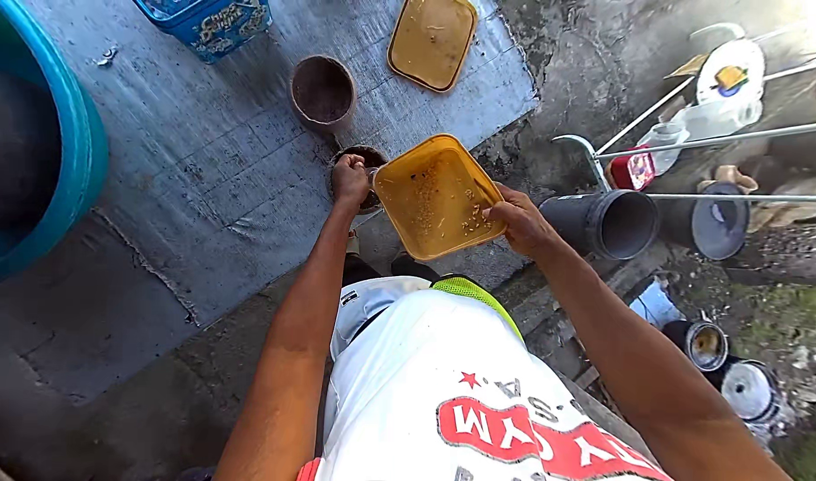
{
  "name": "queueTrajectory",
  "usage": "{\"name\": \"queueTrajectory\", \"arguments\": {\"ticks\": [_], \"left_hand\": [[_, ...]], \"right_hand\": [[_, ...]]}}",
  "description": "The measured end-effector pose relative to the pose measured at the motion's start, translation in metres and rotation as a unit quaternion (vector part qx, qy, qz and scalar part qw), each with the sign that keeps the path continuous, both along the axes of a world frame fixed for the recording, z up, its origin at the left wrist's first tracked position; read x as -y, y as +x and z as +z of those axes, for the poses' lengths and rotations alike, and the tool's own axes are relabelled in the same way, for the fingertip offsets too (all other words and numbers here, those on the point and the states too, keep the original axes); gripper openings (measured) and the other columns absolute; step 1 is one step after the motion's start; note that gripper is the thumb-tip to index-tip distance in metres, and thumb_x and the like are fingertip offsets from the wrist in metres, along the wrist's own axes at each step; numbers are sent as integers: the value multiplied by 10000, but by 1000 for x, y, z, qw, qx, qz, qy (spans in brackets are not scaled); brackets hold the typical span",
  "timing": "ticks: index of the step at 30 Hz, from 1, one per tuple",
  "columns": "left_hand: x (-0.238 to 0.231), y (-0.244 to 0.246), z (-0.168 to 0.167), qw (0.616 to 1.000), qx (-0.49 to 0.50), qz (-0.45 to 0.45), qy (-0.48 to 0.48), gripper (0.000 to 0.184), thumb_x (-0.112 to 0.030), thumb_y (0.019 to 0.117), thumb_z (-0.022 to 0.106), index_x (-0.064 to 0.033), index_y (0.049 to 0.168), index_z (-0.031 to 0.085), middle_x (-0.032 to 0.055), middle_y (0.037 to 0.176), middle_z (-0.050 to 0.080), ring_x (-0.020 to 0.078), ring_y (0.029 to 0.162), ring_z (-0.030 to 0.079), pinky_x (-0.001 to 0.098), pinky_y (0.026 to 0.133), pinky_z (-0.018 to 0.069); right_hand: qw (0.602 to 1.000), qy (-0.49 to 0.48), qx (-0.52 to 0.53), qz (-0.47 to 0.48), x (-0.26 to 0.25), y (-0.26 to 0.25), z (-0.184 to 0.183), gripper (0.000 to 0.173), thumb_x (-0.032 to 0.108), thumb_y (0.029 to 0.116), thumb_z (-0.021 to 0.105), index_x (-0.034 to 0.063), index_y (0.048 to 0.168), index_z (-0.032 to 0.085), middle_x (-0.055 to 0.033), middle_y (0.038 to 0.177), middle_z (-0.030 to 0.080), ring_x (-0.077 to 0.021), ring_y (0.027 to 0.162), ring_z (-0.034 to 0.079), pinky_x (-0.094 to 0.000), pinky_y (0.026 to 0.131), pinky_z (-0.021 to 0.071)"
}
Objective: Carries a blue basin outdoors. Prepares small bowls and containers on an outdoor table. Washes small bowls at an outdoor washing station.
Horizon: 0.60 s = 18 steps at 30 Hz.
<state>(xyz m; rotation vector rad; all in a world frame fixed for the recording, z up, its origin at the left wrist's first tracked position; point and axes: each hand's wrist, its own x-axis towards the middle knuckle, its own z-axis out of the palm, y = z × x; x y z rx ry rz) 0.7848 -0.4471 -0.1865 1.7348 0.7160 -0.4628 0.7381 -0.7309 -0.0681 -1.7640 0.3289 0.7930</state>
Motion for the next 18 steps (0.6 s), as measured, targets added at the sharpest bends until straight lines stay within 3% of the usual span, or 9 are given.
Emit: {"name": "queueTrajectory", "arguments": {"ticks": [4,7,11,18], "left_hand": [[-7,-1,7,996,-1,-68,50,276,-89,1058,448,-9,1235,642,199,1145,670,304,1019,661,492,897,529],[-11,-2,12,989,10,-119,88,282,-107,1059,468,0,1238,659,211,1170,683,333,1115,652,520,986,494],[-14,-3,12,983,18,-148,104,289,-98,1058,470,16,1255,648,226,1172,679,349,1127,649,523,1003,489],[-24,1,8,987,-13,-140,78,290,-28,1025,476,22,1276,612,218,1165,668,319,997,689,493,896,564]], "right_hand": [[1000,-6,5,4,-2,4,1,579,88,895,468,108,1472,501,-112,1191,681,-202,825,725,-373,591,620],[1000,-9,3,4,-5,6,2,588,80,910,458,113,1496,481,-108,1197,675,-190,829,721,-355,586,617],[1000,-14,6,7,-6,9,2,602,67,914,457,108,1514,460,-104,1189,680,-177,822,721,-341,590,617],[1000,-24,8,17,-3,14,0,635,78,906,482,123,1539,445,-101,1208,684,-182,877,720,-345,618,616]]}}
